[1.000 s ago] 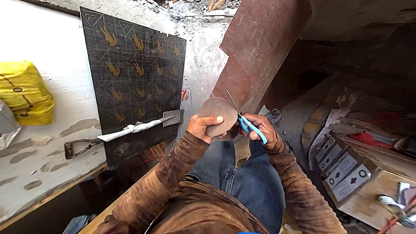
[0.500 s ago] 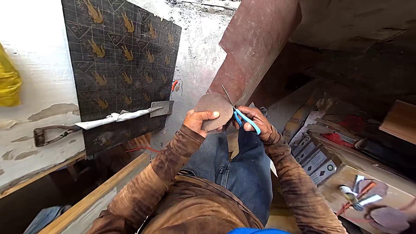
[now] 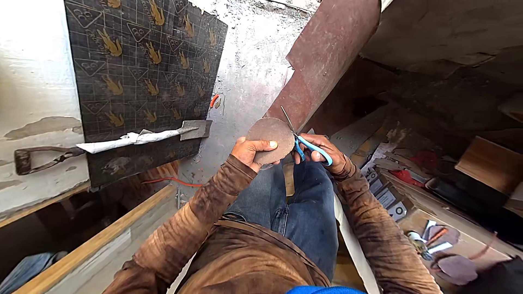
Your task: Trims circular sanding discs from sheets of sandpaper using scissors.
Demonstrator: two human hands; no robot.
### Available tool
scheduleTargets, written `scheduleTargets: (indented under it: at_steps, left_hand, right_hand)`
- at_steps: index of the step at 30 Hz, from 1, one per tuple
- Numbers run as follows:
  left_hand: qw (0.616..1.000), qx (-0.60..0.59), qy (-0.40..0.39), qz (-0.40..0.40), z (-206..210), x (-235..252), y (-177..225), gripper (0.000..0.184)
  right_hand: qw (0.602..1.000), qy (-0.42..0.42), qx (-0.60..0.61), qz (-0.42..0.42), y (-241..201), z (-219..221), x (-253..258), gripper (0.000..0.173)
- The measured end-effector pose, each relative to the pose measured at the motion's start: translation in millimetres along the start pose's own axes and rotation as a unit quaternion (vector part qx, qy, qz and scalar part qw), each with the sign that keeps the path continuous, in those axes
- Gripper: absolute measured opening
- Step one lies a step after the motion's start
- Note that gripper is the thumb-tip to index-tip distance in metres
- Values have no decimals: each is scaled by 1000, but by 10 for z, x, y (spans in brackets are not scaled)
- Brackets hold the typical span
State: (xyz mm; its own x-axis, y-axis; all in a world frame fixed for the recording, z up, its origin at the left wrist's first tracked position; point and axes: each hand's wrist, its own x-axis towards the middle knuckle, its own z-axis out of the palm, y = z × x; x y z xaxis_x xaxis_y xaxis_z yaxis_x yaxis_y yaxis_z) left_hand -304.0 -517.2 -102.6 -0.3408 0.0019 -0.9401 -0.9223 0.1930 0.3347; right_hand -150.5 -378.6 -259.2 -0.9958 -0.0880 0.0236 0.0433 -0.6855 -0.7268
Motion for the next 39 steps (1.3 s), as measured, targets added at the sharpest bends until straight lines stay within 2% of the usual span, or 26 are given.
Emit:
scheduleTargets:
  at_steps: [9,18,21,28,31,35,39]
  left_hand:
    - [999,-26,-19,-19,-119,71,172,27]
    - [998,-26,-5,-48,-257,128,162,39]
    - [998,-35,-11,-50,-281,139,236,40]
    - [996,-51,-22,-63,-374,189,304,35]
    - [995,-46,-18,-83,-415,223,314,38]
    - [995,-32,-25,-92,-479,226,369,44]
    - [994,-49,-36,-87,-541,218,412,39]
  right_hand:
    - [996,57,-58,26,6,-29,107,55]
    - [994,-26,-53,91,-120,-78,310,61]
    - [993,-26,-52,99,-160,-97,416,63]
    - [996,4,-39,86,-34,-78,375,52]
    - [990,-29,-27,139,-84,-97,391,53]
    - [979,-75,-45,184,-267,-120,545,67]
    - [976,-89,-44,194,-340,-137,688,62]
